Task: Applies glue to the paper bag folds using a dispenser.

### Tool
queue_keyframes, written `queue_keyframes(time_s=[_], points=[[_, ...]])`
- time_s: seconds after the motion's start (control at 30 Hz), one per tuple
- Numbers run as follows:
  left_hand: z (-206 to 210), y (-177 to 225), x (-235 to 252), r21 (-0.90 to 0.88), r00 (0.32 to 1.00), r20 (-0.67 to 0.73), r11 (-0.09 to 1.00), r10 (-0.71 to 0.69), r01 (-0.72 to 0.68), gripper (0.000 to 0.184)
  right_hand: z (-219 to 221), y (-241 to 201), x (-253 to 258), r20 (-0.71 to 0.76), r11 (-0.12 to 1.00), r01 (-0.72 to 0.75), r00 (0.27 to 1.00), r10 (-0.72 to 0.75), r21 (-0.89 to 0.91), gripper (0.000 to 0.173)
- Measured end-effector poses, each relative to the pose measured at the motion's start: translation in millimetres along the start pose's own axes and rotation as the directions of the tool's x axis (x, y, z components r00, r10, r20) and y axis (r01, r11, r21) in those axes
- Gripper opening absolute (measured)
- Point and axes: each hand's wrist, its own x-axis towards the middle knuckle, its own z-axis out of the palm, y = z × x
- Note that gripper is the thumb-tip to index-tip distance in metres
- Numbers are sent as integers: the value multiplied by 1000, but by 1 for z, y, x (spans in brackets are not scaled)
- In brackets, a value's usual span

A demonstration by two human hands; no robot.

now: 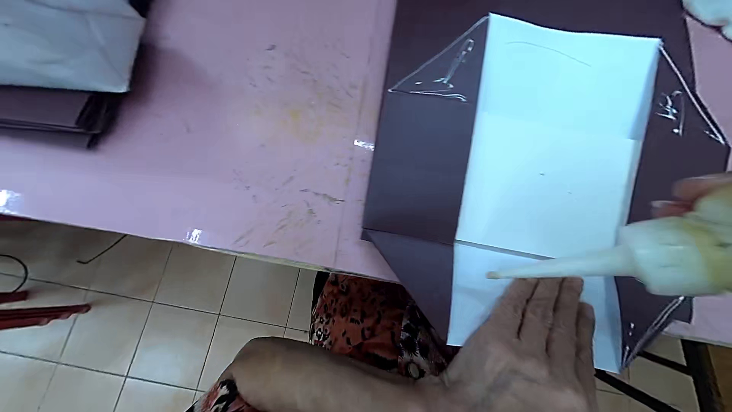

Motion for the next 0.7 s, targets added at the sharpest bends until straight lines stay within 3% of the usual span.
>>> queue_keyframes(time_s=[0.07, 0.17, 0.3, 0.5, 0.7], points=[[1, 0, 0, 25, 1000, -1, 1000, 0, 0, 35, 21, -5, 23, 177, 988, 102, 981, -80, -118, 62], [2, 1, 0, 24, 1000, 3, 1000, -7, 7, 37, 50, -15, 36, 175, 928, 224, 969, -177, -298, 62], [0, 2, 0, 57, 1000, 27, 998, -10, 8, 38, 83, -22, 63, 147, 928, 320, 944, -295, -192, 74], [-1, 2, 1, 58, 1000, 14, 998, -17, 17, 37, 109, -36, 59, 232, 872, 379, 920, -317, -310, 33], [-3, 3, 1, 33, 999, 23, 999, -33, 33, 37, 120, -42, 61, 271, 894, 373, 913, -305, -249, 24]])
